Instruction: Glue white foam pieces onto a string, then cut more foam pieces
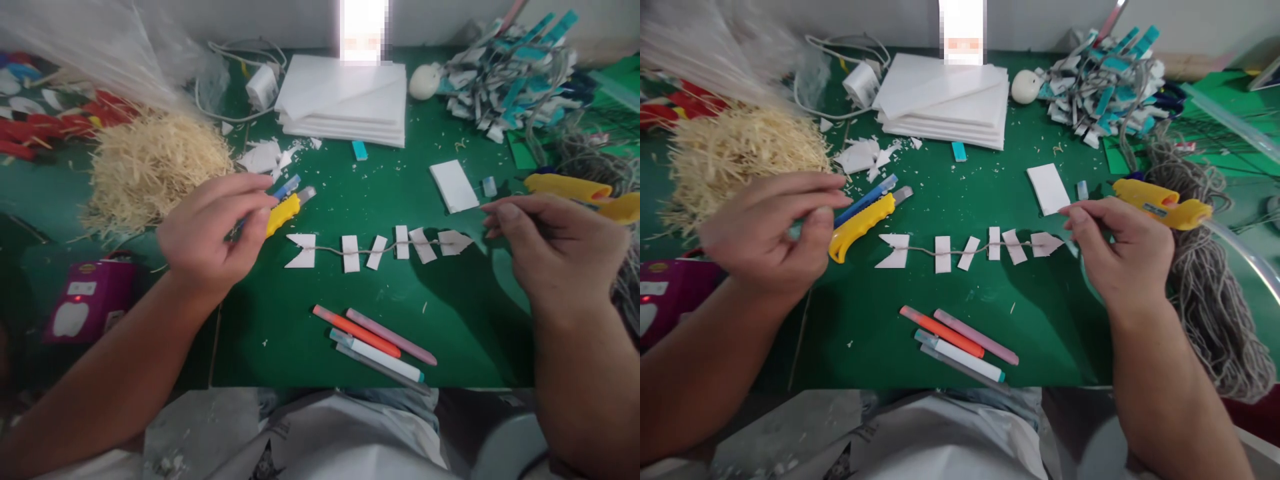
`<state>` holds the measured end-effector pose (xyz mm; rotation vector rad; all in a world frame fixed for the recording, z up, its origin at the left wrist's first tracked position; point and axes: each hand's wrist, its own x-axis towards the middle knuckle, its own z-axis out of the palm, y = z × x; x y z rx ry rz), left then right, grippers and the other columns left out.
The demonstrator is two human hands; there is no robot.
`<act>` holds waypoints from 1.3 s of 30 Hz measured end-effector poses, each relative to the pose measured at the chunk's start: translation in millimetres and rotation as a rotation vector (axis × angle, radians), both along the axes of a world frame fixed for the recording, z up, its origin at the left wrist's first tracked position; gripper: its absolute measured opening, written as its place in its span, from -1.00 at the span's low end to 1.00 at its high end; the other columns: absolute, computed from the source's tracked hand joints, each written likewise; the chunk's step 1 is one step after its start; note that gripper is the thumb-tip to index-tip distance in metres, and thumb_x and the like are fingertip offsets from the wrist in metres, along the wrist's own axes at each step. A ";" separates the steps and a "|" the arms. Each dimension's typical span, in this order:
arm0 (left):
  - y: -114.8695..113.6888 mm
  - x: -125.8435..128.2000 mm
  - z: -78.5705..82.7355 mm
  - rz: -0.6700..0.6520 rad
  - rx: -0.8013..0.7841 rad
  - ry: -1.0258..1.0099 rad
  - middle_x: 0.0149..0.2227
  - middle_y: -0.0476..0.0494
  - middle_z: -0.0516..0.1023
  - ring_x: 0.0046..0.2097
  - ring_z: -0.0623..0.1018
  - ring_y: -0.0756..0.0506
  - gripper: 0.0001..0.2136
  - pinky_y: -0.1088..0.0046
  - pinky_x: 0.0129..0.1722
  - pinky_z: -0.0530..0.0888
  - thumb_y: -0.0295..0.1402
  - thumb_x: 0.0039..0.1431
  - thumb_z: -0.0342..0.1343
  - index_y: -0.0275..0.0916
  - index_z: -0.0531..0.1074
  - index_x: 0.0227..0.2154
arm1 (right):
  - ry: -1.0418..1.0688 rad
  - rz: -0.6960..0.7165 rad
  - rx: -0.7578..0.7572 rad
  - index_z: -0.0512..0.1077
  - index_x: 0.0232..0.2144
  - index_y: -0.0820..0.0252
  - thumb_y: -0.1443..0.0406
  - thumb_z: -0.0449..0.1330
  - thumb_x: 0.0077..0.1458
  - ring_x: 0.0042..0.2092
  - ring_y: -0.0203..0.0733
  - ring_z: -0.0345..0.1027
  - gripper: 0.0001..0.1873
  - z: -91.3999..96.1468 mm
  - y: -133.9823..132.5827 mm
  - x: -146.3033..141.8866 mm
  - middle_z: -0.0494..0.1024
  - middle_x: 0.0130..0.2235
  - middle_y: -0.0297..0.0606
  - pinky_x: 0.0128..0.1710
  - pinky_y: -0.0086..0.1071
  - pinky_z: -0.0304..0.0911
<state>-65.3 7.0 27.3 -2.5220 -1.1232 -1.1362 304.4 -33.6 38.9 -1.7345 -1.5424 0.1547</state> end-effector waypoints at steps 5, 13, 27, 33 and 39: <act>-0.7 1.5 -1.7 -0.059 -0.034 0.008 -0.01 -0.19 0.75 -0.01 0.74 -0.15 -0.83 0.25 0.00 0.71 -0.53 0.38 0.11 -0.19 0.56 -0.10 | -0.105 0.184 -0.091 0.71 -0.26 0.11 0.22 0.29 0.12 -0.51 -0.26 0.46 -0.79 2.4 -2.4 0.9 0.65 -0.49 -0.32 -0.51 -0.40 0.30; -1.3 0.9 -7.1 -0.152 -0.086 -0.035 0.05 -0.12 0.72 0.02 0.73 -0.14 -0.76 0.34 0.05 0.67 -0.54 0.35 0.13 -0.12 0.58 -0.06 | -0.368 0.124 0.165 0.64 -0.22 -0.01 0.24 0.21 0.24 -0.44 -0.16 0.56 -0.82 2.1 0.2 -0.7 0.69 -0.41 -0.36 -0.33 -0.25 0.50; -5.3 6.9 -8.1 -0.195 -0.042 0.005 -0.01 -0.17 0.74 -0.03 0.75 -0.12 -0.85 0.33 -0.03 0.69 -0.47 0.41 0.11 -0.15 0.54 -0.09 | -0.678 0.253 0.143 0.51 -0.10 -0.02 0.29 0.24 0.35 -0.22 -0.04 0.67 -0.88 6.1 -92.1 1.6 0.71 -0.17 -0.23 -0.21 -0.17 0.59; -6.1 12.9 -9.2 -0.180 -0.015 0.007 -0.07 -0.15 0.76 -0.07 0.76 -0.13 -0.88 0.35 -0.07 0.68 -0.44 0.40 0.15 -0.17 0.54 -0.09 | -0.608 -0.188 0.179 0.57 -0.32 -0.04 0.15 0.26 0.23 -0.30 0.09 0.67 -0.88 -13.4 -100.4 47.4 0.73 -0.30 -0.22 -0.22 -0.05 0.59; 4.2 32.1 0.6 -0.194 -0.202 -0.021 -0.11 -0.07 0.75 -0.21 0.72 -0.04 -0.85 0.37 -0.08 0.66 -0.39 0.45 0.09 -0.14 0.55 -0.06 | -0.483 -0.509 -0.360 0.51 0.21 0.21 -0.10 0.12 0.01 0.28 0.46 0.44 -0.18 -10.3 -93.5 82.3 0.60 0.18 0.24 0.23 0.34 0.38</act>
